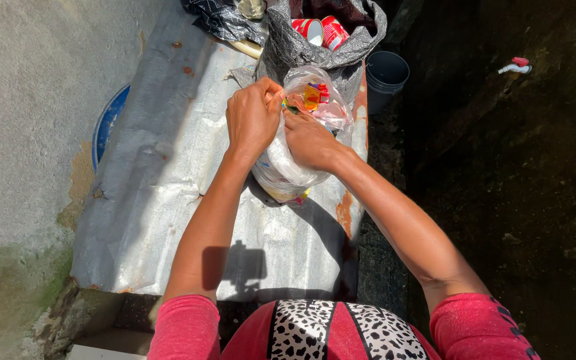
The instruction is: The person sorts through a bin of plastic trash and wrappers by hand, picking out individual pieces and placing them into a separate plastic bag.
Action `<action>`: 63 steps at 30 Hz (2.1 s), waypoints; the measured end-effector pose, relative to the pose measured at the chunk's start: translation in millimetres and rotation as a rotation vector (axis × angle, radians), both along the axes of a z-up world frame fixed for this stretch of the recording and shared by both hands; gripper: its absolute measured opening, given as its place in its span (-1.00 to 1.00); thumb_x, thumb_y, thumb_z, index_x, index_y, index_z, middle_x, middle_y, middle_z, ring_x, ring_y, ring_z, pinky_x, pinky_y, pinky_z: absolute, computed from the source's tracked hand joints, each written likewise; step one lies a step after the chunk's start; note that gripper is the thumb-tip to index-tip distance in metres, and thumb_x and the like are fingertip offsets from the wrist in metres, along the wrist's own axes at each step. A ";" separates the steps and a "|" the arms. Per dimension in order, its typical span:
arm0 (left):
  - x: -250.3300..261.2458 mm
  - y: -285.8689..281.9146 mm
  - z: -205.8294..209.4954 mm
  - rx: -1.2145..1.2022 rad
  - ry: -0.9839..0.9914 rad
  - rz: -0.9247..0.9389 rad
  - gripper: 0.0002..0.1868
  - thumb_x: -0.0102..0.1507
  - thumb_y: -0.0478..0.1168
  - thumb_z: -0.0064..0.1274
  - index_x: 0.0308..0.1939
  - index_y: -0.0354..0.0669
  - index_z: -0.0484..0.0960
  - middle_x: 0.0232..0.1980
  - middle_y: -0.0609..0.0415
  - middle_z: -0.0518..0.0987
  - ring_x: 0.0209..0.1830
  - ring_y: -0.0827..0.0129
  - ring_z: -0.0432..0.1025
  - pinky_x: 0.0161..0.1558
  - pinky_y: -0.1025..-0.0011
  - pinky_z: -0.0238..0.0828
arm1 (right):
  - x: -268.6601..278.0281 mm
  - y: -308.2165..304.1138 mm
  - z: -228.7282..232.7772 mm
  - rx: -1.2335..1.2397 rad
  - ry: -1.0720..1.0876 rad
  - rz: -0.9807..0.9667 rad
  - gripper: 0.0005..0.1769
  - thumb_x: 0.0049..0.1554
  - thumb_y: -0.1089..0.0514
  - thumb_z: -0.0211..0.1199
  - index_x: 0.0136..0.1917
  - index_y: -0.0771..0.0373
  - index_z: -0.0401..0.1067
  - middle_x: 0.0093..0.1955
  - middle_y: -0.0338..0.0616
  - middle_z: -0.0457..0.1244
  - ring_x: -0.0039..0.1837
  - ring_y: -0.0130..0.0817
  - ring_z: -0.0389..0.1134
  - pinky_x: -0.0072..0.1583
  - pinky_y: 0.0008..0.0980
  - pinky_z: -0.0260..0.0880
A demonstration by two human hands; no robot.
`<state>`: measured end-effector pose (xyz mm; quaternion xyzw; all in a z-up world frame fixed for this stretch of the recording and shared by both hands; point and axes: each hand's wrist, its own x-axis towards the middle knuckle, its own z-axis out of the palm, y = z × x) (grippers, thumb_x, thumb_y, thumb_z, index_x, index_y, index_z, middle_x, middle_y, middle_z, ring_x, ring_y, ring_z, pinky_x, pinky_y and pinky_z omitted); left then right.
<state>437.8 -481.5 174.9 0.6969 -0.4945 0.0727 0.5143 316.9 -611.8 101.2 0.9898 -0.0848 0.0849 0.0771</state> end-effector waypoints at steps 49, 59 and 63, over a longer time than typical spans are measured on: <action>-168.0 155.3 -102.8 -0.247 1.139 -0.773 -0.30 0.39 0.25 -0.21 0.38 -0.20 0.37 0.39 -0.14 0.46 0.32 0.16 0.43 0.15 0.20 0.47 | -257.6 126.7 -5.6 1.851 -0.780 0.037 -0.65 0.28 0.14 0.19 0.27 0.36 0.37 0.27 0.11 0.32 0.31 -0.12 0.41 0.21 -0.20 0.46; -242.5 187.7 -128.9 -0.099 1.158 -0.977 -0.07 0.39 0.42 -0.46 0.56 -0.24 0.14 0.59 -0.17 0.24 0.56 0.11 0.20 0.40 0.10 0.24 | -316.8 176.7 -40.2 2.034 -0.811 0.019 -0.54 0.24 0.07 0.20 0.32 0.35 0.35 0.34 0.14 0.30 0.38 -0.07 0.35 0.27 -0.13 0.45; -263.3 203.7 -127.4 -0.081 1.130 -0.968 -0.04 0.36 0.46 -0.47 0.55 -0.22 0.14 0.58 -0.17 0.24 0.56 0.15 0.19 0.41 0.10 0.26 | -335.3 187.9 -38.6 2.025 -0.796 0.042 -0.56 0.25 0.07 0.20 0.32 0.35 0.35 0.31 0.16 0.31 0.38 -0.04 0.35 0.29 -0.09 0.45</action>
